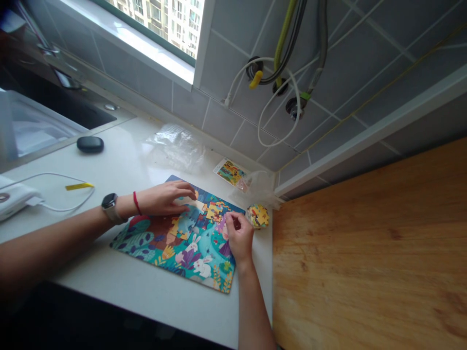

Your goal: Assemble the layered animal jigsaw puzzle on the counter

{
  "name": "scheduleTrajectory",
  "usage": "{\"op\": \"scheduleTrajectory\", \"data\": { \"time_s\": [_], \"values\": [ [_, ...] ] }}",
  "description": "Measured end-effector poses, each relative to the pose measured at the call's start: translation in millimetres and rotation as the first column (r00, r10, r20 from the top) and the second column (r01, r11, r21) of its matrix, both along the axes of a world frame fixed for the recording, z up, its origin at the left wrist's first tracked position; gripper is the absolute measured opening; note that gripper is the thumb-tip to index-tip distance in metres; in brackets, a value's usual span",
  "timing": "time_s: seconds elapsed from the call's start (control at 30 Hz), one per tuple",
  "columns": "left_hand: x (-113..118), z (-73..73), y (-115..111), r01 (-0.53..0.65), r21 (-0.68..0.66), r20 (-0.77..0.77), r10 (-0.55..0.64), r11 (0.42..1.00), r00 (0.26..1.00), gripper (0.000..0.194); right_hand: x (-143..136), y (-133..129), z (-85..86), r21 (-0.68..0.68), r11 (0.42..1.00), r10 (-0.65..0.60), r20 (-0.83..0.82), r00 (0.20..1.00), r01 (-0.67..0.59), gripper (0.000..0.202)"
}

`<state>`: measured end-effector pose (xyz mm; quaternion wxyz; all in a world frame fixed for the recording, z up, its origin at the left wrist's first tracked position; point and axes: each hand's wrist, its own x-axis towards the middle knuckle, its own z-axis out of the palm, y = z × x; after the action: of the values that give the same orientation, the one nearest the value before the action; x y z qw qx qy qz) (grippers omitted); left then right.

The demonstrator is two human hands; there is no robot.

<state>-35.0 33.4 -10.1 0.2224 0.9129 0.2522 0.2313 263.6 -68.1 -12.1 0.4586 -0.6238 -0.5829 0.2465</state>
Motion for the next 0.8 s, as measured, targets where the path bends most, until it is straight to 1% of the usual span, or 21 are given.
{"op": "scheduleTrajectory", "data": {
  "time_s": [0.03,0.07,0.17,0.2,0.27,0.4,0.5,0.6,0.8],
  "values": [
    [1,-1.0,-1,0.013,0.005,0.002,-0.013,1.000,1.000,0.036,0,0,-0.3,-0.002,1.000,0.004,0.004,1.000,-0.004,0.036],
    [2,-2.1,-1,0.031,0.009,0.002,-0.031,0.999,1.000,0.045,-1,-1,-0.3,-0.001,1.000,0.005,0.009,1.000,-0.005,0.036],
    [4,-7.3,-4,0.086,0.005,0.000,-0.086,0.996,0.996,0.090,-2,-1,0.8,-0.001,1.000,0.015,0.023,1.000,-0.015,0.034],
    [5,-9.3,-4,0.096,-0.002,-0.008,-0.096,0.995,0.995,0.102,-2,-1,1.4,0.000,1.000,0.022,0.035,0.999,-0.022,0.033],
    [5,-13.1,-6,0.100,-0.027,-0.038,-0.101,0.995,0.994,0.114,-3,-1,2.3,0.011,0.999,0.044,0.078,0.996,-0.045,0.030],
    [5,-17.1,-7,0.084,-0.075,-0.079,-0.090,0.994,0.993,0.116,-4,0,0.9,0.043,0.991,0.117,0.223,0.968,-0.129,0.021],
    [4,-17.5,-7,0.086,-0.076,-0.064,-0.091,0.993,0.994,0.114,-3,1,-2.4,0.012,0.980,0.185,0.310,0.933,-0.198,0.024],
    [4,-16.7,-5,0.090,-0.056,-0.037,-0.092,0.994,0.995,0.107,-2,0,-4.2,-0.022,0.970,0.236,0.334,0.913,-0.243,0.030],
    [7,-10.4,-7,0.080,-0.036,-0.024,-0.080,0.996,0.996,0.092,-2,-1,-1.0,-0.021,0.973,0.224,0.321,0.920,-0.229,0.026]
  ]
}}
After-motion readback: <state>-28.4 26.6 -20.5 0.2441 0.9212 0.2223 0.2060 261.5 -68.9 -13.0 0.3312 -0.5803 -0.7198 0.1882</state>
